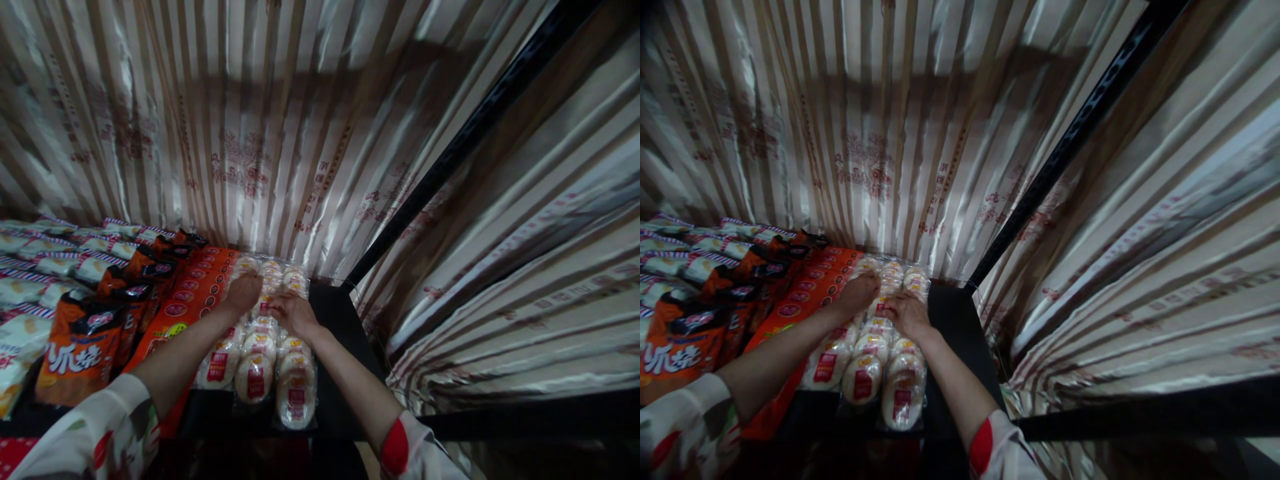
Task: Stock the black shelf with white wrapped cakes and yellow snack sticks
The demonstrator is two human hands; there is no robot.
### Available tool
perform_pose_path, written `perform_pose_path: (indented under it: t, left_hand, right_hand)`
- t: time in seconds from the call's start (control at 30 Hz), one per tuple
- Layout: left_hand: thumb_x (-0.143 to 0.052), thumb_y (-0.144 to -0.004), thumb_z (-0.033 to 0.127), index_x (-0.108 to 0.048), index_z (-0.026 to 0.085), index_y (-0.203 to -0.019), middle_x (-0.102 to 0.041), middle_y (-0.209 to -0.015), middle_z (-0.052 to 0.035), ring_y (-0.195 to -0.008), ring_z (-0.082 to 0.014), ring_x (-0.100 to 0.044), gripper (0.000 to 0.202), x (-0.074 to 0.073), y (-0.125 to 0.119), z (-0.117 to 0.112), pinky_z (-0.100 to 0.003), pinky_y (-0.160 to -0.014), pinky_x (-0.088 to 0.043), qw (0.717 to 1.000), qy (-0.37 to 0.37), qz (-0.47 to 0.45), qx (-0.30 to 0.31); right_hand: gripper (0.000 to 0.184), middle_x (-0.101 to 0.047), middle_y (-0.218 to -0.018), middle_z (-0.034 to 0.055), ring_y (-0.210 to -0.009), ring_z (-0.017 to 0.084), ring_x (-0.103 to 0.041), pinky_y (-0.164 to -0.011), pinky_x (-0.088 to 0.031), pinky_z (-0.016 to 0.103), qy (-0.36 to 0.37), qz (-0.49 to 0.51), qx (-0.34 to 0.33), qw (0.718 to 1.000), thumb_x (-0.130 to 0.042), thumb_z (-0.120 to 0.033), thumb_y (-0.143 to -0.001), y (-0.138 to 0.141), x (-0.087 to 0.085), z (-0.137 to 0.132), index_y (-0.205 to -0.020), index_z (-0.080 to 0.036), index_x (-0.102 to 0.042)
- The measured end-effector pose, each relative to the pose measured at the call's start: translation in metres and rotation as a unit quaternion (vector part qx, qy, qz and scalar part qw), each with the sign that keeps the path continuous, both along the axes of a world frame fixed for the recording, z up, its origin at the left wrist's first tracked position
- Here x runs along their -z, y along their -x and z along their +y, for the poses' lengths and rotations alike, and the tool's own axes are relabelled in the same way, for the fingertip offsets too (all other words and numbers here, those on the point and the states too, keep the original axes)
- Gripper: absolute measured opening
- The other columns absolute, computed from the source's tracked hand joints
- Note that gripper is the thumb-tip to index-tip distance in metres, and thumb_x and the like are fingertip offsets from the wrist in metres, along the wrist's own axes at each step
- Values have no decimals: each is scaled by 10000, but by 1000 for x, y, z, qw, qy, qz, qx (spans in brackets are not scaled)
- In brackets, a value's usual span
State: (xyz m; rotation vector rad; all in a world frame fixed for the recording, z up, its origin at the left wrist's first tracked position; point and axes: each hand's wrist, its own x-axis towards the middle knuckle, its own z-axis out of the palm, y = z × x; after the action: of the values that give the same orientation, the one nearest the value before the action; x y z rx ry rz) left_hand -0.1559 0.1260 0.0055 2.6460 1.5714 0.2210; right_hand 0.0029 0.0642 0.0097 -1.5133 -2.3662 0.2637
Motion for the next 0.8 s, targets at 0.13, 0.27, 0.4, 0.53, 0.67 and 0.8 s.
perform_pose_path:
  t: [0.13, 0.27, 0.4, 0.53, 0.67, 0.8]
  left_hand:
    - [-365, -867, 136, -605, 111, -965, -609, -1044, -128, -922, -188, -610, 260, -1, -1, 0, -279, -746, -500, 1000, 3, 3, -4]
    - [-366, -864, 130, -607, 108, -953, -617, -1024, -118, -913, -207, -617, 257, -3, -1, -1, -297, -734, -503, 1000, 0, 1, -3]
    - [-372, -865, 133, -611, 110, -950, -619, -1019, -115, -922, -216, -617, 254, -3, 0, -2, -301, -725, -503, 1000, 4, 1, -5]
    - [-368, -874, 146, -613, 117, -965, -617, -1019, -108, -907, -186, -613, 263, 1, 4, -4, -271, -727, -491, 1000, -2, -11, -6]
    - [-379, -881, 188, -630, 143, -919, -616, -987, -78, -882, -167, -610, 258, 3, 9, -7, -257, -725, -479, 999, -2, -33, -1]
    - [-416, -881, 241, -637, 171, -905, -602, -1004, -67, -929, -164, -589, 232, -4, 12, -14, -246, -742, -464, 999, 20, -45, 7]
  right_hand:
    - [139, -693, -824, -12, -788, 142, -587, -820, -406, 269, 41, 2, 32, 999, -572, -295, -837, 2, 4, 0, -880, -280, -703]
    - [124, -700, -792, -29, -778, 138, -585, -751, -411, 245, 59, 28, 57, 996, -595, -249, -803, 3, 13, 7, -812, -281, -715]
    - [122, -687, -751, -27, -744, 127, -582, -694, -411, 222, 59, 53, 69, 994, -599, -201, -773, 3, 18, 9, -767, -253, -709]
    - [127, -675, -730, -27, -703, 123, -582, -648, -406, 215, 50, 63, 91, 993, -578, -232, -787, 3, 17, 8, -768, -255, -702]
    - [156, -673, -727, -29, -690, 119, -583, -635, -403, 210, 39, 56, 126, 990, -551, -228, -801, 5, 13, 8, -752, -267, -694]
    - [149, -686, -805, -27, -744, 121, -595, -664, -412, 211, 26, 51, 159, 986, -561, -222, -796, 7, 13, 10, -781, -284, -695]
